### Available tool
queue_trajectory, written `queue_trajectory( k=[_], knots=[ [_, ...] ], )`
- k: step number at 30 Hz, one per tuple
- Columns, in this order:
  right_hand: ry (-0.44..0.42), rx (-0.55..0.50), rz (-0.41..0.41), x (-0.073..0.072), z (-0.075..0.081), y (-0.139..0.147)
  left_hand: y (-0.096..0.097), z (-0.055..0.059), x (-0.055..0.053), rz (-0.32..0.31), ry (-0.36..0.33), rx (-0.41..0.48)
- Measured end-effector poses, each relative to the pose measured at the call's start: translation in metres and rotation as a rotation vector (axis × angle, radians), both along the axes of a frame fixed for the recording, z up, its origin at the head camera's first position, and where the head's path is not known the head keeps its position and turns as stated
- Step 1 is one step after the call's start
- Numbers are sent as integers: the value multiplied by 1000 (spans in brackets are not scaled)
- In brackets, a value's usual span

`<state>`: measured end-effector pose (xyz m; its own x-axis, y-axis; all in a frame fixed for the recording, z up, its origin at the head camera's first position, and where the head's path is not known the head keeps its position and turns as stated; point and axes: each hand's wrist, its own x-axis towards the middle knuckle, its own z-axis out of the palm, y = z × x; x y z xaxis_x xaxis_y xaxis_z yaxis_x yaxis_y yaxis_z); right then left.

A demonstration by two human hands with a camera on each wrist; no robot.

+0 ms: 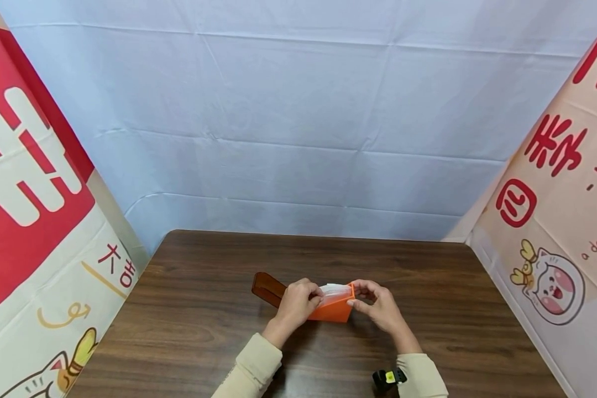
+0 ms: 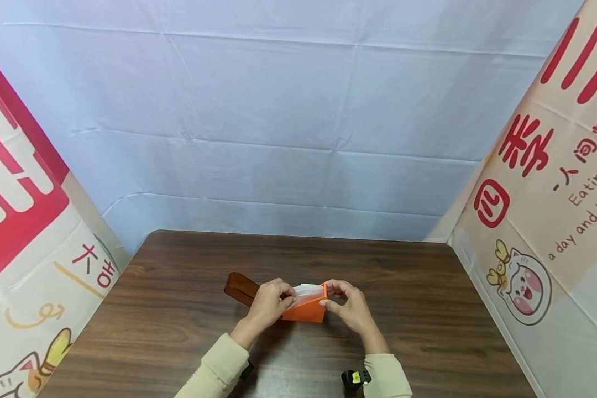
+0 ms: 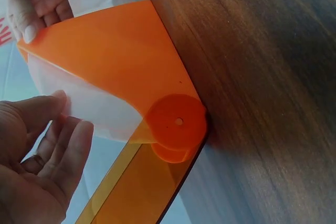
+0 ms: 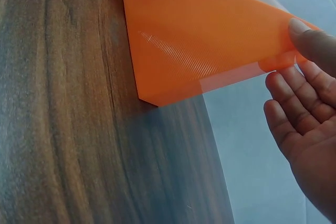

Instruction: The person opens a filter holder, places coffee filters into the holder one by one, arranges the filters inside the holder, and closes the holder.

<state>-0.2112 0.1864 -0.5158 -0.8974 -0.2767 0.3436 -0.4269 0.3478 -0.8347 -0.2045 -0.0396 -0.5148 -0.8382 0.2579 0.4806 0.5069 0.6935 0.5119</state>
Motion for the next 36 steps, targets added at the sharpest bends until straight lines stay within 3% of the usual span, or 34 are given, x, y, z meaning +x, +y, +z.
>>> queue_trajectory(
  k=[5,11,18,22,25,28,36],
  knots=[
    [0,9,4,0,-1,1,1,-1,-1,29,22,-22],
    [-4,4,1,1,0,1,0,0,-1,63,-9,-46],
    [-7,8,-6,2,0,0,-1,0,0,54,-19,-39],
    [-13,10,-5,8,12,-4,-2,0,1,50,-11,-37],
    [-7,3,-2,7,12,-4,-2,1,1,52,-7,-43],
    [9,3,-3,-1,-1,0,-2,1,1,57,-7,-50],
    [15,18,-16,1,1,-2,-4,5,5,48,-32,-60]
  ],
)
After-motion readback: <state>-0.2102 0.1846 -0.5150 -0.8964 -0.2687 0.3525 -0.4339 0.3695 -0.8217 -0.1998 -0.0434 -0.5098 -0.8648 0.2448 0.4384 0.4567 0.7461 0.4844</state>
